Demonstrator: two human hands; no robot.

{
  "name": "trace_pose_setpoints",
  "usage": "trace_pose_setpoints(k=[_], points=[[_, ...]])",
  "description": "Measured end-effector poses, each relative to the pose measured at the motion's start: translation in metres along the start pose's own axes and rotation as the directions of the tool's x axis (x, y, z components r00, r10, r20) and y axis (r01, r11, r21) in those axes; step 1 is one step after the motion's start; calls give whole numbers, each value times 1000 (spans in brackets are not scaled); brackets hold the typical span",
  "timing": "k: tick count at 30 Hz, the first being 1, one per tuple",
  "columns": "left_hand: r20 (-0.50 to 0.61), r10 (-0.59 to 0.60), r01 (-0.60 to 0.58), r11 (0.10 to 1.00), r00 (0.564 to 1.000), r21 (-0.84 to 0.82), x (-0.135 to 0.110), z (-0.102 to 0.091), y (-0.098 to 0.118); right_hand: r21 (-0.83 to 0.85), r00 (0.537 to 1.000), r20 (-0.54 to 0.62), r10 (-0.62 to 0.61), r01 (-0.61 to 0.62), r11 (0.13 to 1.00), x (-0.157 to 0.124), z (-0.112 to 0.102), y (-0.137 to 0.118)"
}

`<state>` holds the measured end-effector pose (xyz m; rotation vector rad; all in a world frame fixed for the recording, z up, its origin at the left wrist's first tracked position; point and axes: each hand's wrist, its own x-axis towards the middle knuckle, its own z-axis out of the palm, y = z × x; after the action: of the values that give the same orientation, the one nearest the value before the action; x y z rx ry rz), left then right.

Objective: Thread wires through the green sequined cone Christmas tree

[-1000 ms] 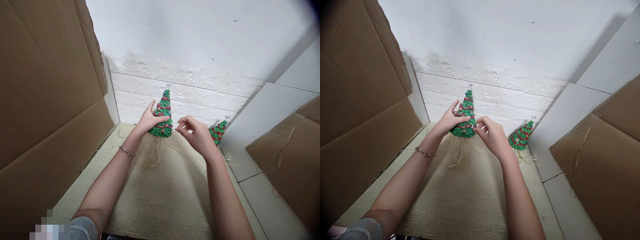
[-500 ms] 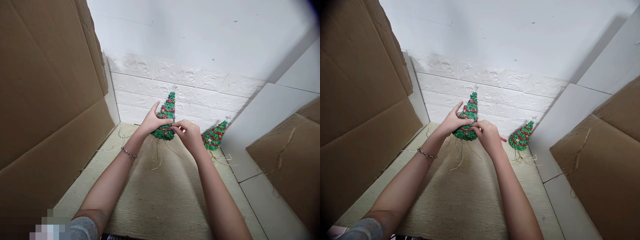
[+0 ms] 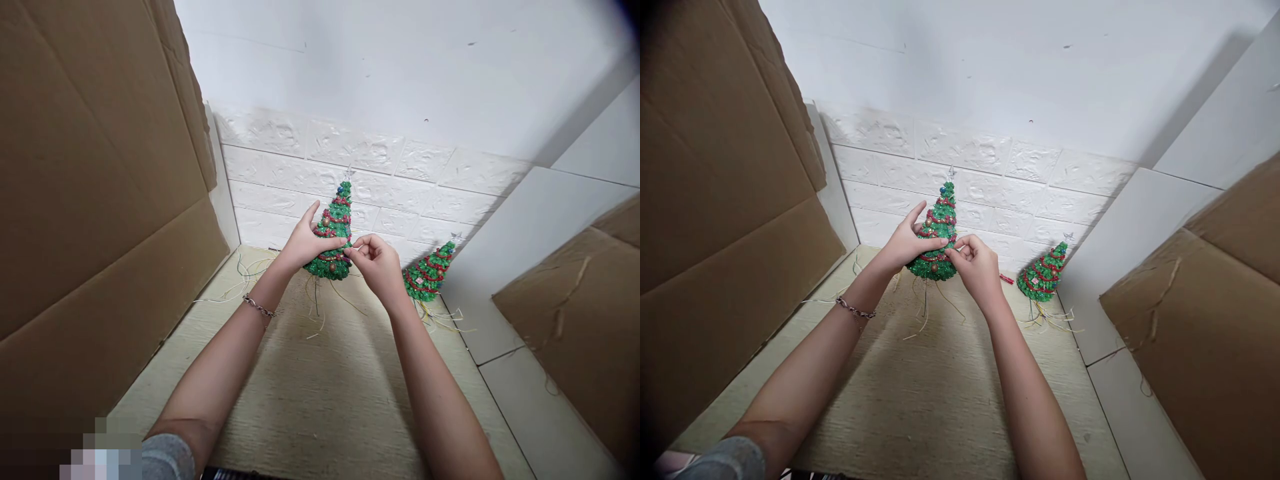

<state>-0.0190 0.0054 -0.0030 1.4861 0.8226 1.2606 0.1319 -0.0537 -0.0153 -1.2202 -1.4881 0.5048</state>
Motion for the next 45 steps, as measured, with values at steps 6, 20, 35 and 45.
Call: trace_pose_setpoints(k=[6,20,35,45], points=[[25,-15,15,1000,1000,-12,-1,-2,1,61,998,50,34,-37,997,4,-6,2],[338,-75,93,995,938,-39,-6,-5,6,260,980,179,88,-134,956,6,-38,-2],[367,-53,50,999,929,18,-8,-4,10,293,973,186,138,-189,937,12,-33,7],[272,-31,-86,910,962,406,-13,13,0,332,971,106,213,-237,913,13,-29,8]])
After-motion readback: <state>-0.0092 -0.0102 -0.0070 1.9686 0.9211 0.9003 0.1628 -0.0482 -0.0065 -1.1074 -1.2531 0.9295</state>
